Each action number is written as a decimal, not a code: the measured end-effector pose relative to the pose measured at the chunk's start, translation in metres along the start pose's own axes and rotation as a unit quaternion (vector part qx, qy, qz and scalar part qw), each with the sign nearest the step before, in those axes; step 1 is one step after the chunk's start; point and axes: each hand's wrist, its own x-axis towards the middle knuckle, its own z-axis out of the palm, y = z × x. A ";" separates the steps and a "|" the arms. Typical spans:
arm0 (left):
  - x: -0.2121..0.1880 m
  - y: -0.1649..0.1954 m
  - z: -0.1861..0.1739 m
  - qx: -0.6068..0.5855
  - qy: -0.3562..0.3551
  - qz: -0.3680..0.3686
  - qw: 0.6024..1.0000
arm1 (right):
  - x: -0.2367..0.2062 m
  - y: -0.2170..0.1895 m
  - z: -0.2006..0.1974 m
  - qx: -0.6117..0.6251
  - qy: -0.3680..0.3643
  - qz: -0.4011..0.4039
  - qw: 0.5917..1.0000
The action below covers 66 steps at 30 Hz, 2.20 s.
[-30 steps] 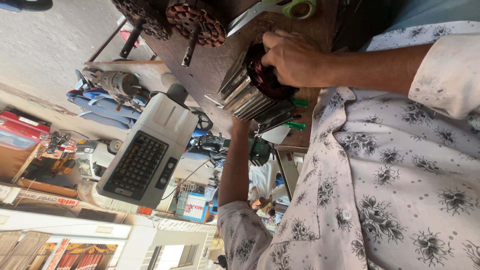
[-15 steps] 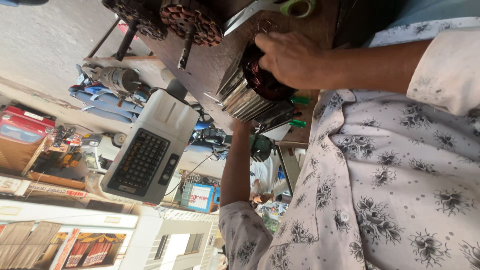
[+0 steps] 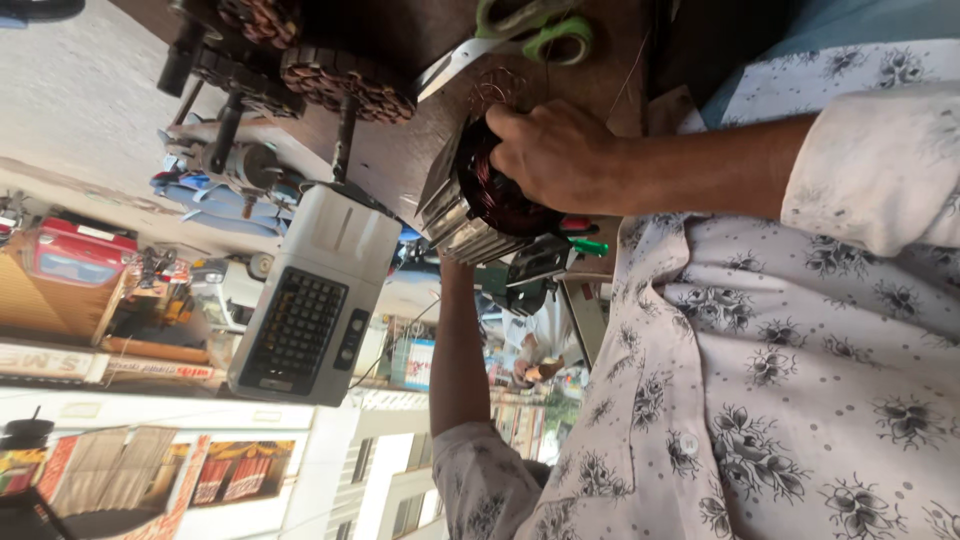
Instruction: The person winds copper wire by hand into the slots of a motor stator core. They repeatedly insert the wire, push it down, and adjust the layers within the stator slots. The person also handles white insulating paper and uses scissors to cut the wire.
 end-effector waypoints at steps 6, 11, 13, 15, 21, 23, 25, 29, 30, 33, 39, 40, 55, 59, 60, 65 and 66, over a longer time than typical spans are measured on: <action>-0.007 0.000 -0.006 0.008 -0.010 -0.007 1.000 | -0.001 0.006 0.010 0.078 -0.053 0.062 0.994; -0.005 -0.003 -0.015 0.020 -0.011 -0.012 1.000 | -0.003 0.004 0.022 -0.003 0.017 -0.026 0.999; -0.003 -0.004 -0.015 0.019 -0.014 -0.012 1.000 | -0.004 0.004 0.026 -0.015 0.051 -0.039 0.998; -0.001 -0.005 -0.014 0.020 -0.014 -0.011 1.000 | -0.004 0.004 0.029 -0.009 0.013 -0.015 1.000; -0.009 -0.004 -0.009 0.026 -0.012 -0.013 1.000 | -0.004 0.005 0.031 -0.047 0.060 -0.051 0.996; -0.014 -0.003 -0.007 0.028 -0.013 -0.016 0.999 | -0.005 0.005 0.030 -0.063 0.066 -0.054 0.994; -0.017 -0.003 -0.006 0.033 -0.008 -0.016 0.999 | -0.005 0.004 0.029 -0.077 0.000 -0.022 0.997; -0.018 -0.003 -0.003 0.034 -0.007 -0.016 0.999 | -0.004 0.003 0.028 -0.056 0.004 -0.025 0.998; -0.017 -0.003 -0.003 0.034 -0.006 -0.014 0.999 | -0.003 0.003 0.028 -0.058 0.020 -0.032 0.998; -0.013 -0.005 -0.002 0.036 -0.009 -0.012 0.999 | -0.003 0.004 0.027 -0.044 -0.032 0.000 0.999; -0.010 -0.004 0.000 0.041 -0.012 -0.010 0.999 | -0.002 0.000 0.032 -0.042 -0.020 -0.008 0.999; -0.011 -0.003 0.000 0.041 -0.012 -0.006 0.999 | -0.001 -0.001 0.033 -0.046 -0.008 -0.016 0.999; -0.019 -0.001 0.019 0.041 0.004 0.005 0.999 | -0.003 -0.004 0.008 -0.089 -0.044 -0.014 0.995; -0.028 -0.003 0.017 0.041 0.008 0.003 0.999 | -0.001 -0.005 0.009 -0.083 -0.049 -0.016 0.995; -0.031 -0.003 0.015 0.041 0.010 0.003 0.999 | -0.001 -0.006 0.008 -0.084 -0.050 -0.017 0.995; -0.035 -0.004 0.010 0.044 0.023 0.004 0.999 | -0.001 -0.010 -0.009 -0.115 -0.156 0.089 0.977; -0.034 -0.005 0.010 0.046 0.028 0.010 0.999 | -0.002 -0.009 -0.013 -0.126 -0.178 0.115 0.969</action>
